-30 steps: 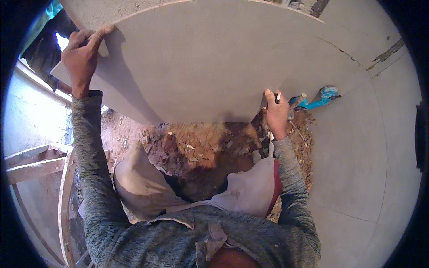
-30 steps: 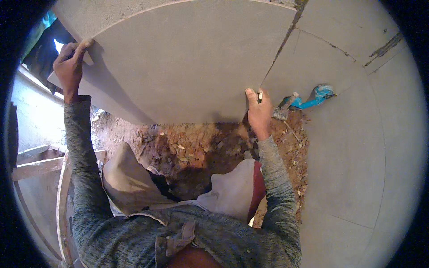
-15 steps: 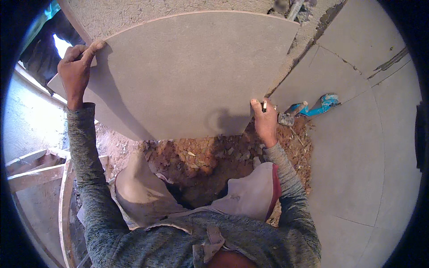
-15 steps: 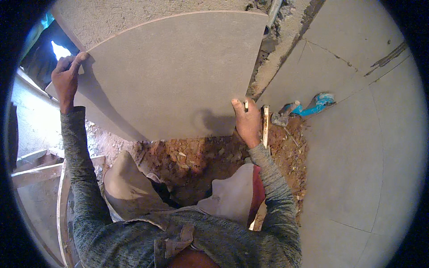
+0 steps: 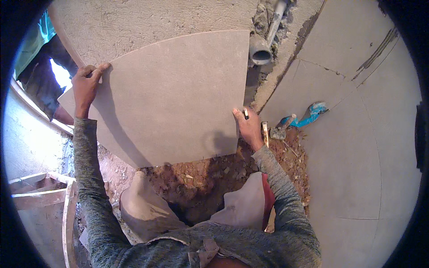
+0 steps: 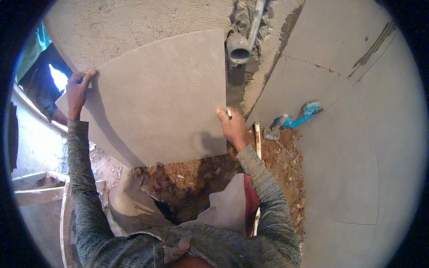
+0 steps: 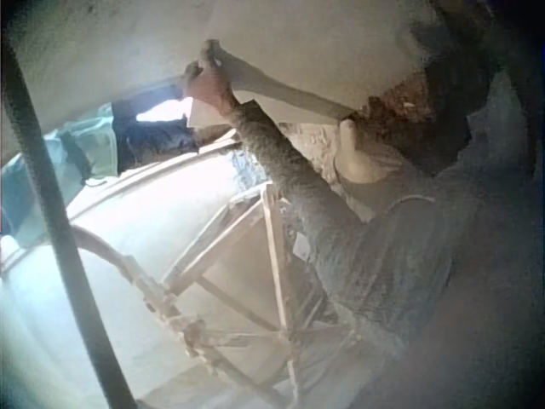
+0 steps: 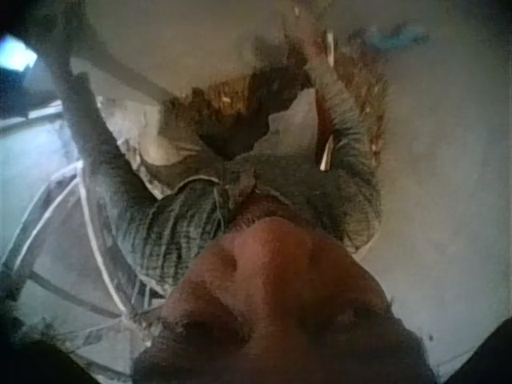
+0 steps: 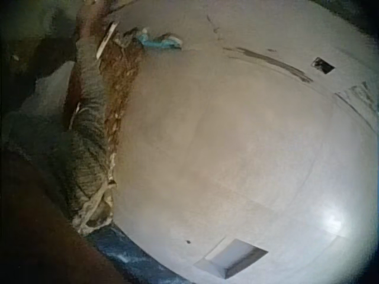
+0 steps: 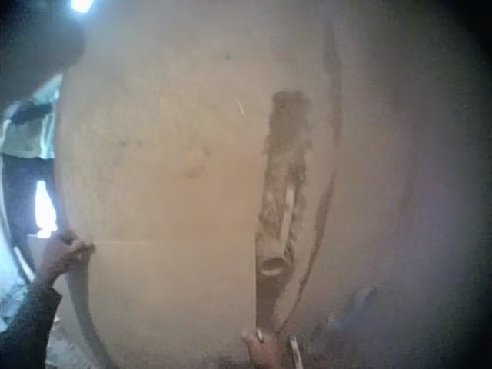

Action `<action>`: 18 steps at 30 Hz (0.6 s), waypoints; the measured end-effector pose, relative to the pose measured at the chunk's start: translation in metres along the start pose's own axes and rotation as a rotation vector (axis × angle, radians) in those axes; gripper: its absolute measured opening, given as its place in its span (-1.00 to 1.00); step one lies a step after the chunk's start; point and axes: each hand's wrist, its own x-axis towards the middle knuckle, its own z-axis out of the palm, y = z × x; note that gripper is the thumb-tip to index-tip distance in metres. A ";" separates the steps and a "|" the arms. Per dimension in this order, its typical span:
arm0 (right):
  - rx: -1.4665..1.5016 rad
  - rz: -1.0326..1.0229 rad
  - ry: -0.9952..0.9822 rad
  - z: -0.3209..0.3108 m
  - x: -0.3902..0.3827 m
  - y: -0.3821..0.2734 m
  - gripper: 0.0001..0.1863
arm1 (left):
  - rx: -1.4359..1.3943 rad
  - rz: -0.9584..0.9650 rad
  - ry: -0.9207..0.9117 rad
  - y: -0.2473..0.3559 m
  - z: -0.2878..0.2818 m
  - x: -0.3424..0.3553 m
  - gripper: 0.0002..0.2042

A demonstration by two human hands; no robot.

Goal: The person picks up a large tile from a stack, carries it into a small room, and holds it against the wall near plumbing pipes while using a marker to draw a cutting line on the tile surface.

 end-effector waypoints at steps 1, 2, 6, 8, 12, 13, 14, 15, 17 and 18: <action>0.002 0.010 0.008 0.001 0.001 -0.001 -0.59 | -0.009 -0.021 -0.008 0.002 0.001 0.001 -0.53; 0.005 0.026 0.006 0.002 0.002 -0.003 -0.60 | -0.017 -0.043 -0.015 0.005 0.002 0.001 -0.53; -0.057 0.064 -0.015 0.001 0.009 0.002 -0.62 | 0.033 -0.009 -0.063 -0.002 0.009 0.007 -0.51; -0.091 0.058 -0.029 0.001 0.012 0.007 -0.63 | 0.106 0.063 -0.069 -0.008 0.013 0.009 -0.52; -0.051 0.046 -0.005 0.005 0.014 0.008 -0.66 | 0.188 0.166 -0.050 -0.017 0.029 0.013 -0.49; -0.031 0.054 0.008 0.004 0.013 0.010 -0.66 | 0.187 0.150 -0.070 -0.014 0.035 0.011 -0.46; -0.036 0.098 -0.030 0.000 0.014 0.011 -0.67 | 0.226 0.098 -0.134 -0.004 0.033 0.012 -0.47; -0.064 0.082 -0.040 -0.004 0.016 0.012 -0.67 | 0.209 0.120 -0.110 -0.003 0.035 0.011 -0.47; -0.107 0.050 -0.074 -0.003 0.018 0.009 -0.66 | 0.193 0.157 -0.064 -0.008 0.032 0.010 -0.48; -0.056 0.109 -0.071 0.000 0.019 0.014 -0.64 | 0.190 0.168 -0.043 -0.011 0.032 0.009 -0.49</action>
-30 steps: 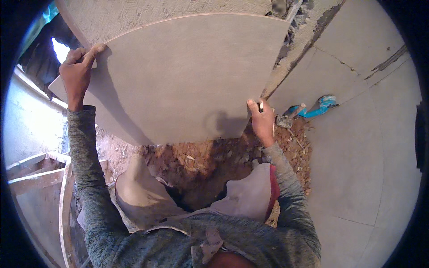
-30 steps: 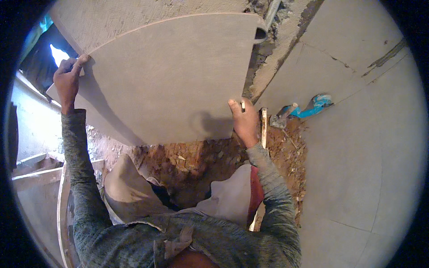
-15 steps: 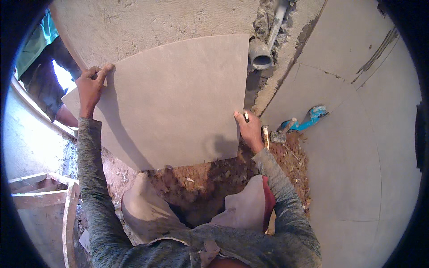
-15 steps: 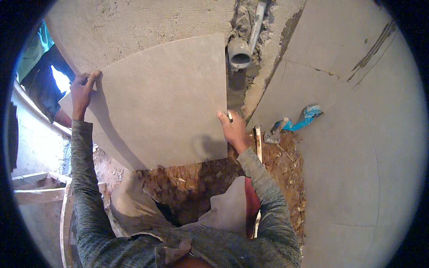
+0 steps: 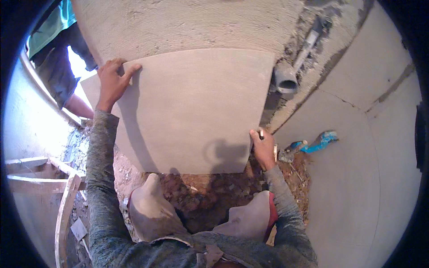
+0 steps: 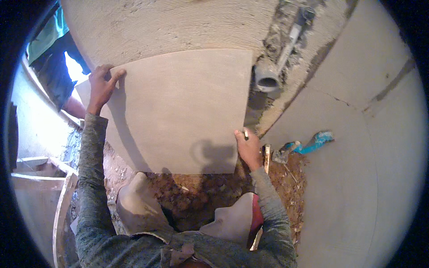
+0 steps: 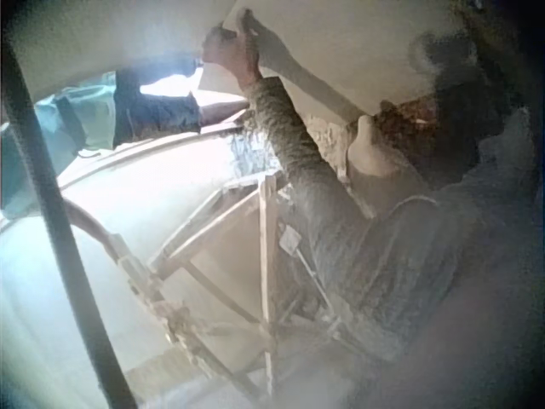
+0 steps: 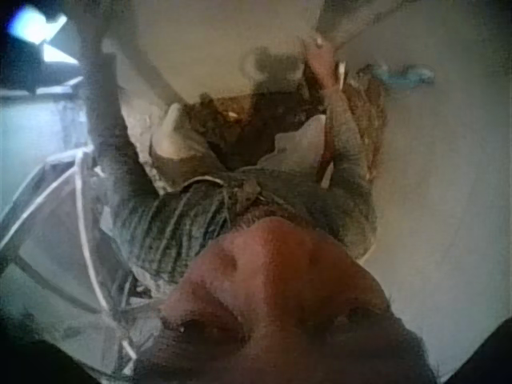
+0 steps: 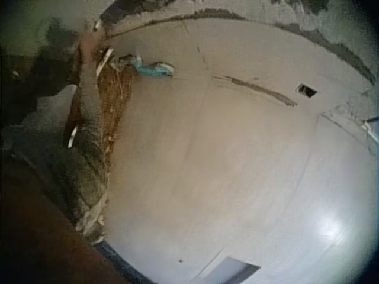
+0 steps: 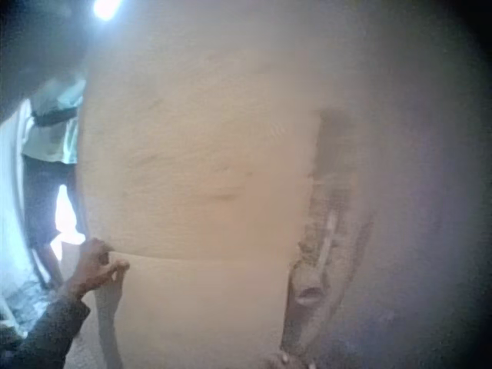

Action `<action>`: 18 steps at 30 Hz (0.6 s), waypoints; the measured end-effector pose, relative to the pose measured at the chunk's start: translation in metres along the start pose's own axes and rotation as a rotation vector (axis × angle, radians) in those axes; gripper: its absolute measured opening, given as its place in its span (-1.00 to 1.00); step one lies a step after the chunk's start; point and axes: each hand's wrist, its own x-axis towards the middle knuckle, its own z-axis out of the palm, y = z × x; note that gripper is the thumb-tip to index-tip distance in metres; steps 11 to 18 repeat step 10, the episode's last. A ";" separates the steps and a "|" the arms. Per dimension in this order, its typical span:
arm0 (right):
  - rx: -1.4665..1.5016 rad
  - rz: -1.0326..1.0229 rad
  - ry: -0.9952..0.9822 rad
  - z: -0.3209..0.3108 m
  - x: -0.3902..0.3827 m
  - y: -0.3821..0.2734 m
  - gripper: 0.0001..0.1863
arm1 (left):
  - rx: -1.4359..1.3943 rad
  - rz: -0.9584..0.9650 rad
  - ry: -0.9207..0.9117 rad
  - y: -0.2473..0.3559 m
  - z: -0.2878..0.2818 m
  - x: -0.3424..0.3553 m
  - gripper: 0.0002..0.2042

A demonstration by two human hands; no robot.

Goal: The person picks up a large tile from a stack, carries it into a small room, and holds it against the wall near plumbing pipes while using a marker to draw a cutting line on the tile surface.

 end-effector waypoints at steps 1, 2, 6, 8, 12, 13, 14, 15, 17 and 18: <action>-0.026 -0.002 -0.012 0.005 -0.002 -0.005 -0.64 | 0.015 0.005 0.018 -0.008 -0.001 -0.003 -0.50; -0.054 -0.013 -0.028 0.006 -0.002 -0.018 -0.63 | 0.033 0.004 0.042 -0.015 -0.004 -0.005 -0.50; -0.124 0.093 -0.167 -0.009 0.001 -0.003 -0.57 | 0.032 0.038 0.027 -0.010 -0.007 -0.012 -0.49; -0.268 -0.005 -0.147 -0.037 -0.003 0.022 -0.56 | 0.030 -0.006 -0.080 0.001 -0.022 -0.003 -0.41; -0.472 0.122 -0.396 -0.054 -0.010 -0.008 -0.56 | 0.069 -0.119 -0.079 -0.005 -0.046 -0.007 -0.34; -0.472 0.122 -0.396 -0.054 -0.010 -0.008 -0.56 | 0.069 -0.119 -0.079 -0.005 -0.046 -0.007 -0.34; -0.472 0.122 -0.396 -0.054 -0.010 -0.008 -0.56 | 0.069 -0.119 -0.079 -0.005 -0.046 -0.007 -0.34; -0.472 0.122 -0.396 -0.054 -0.010 -0.008 -0.56 | 0.069 -0.119 -0.079 -0.005 -0.046 -0.007 -0.34; -0.472 0.122 -0.396 -0.054 -0.010 -0.008 -0.56 | 0.069 -0.119 -0.079 -0.005 -0.046 -0.007 -0.34; -0.472 0.122 -0.396 -0.054 -0.010 -0.008 -0.56 | 0.069 -0.119 -0.079 -0.005 -0.046 -0.007 -0.34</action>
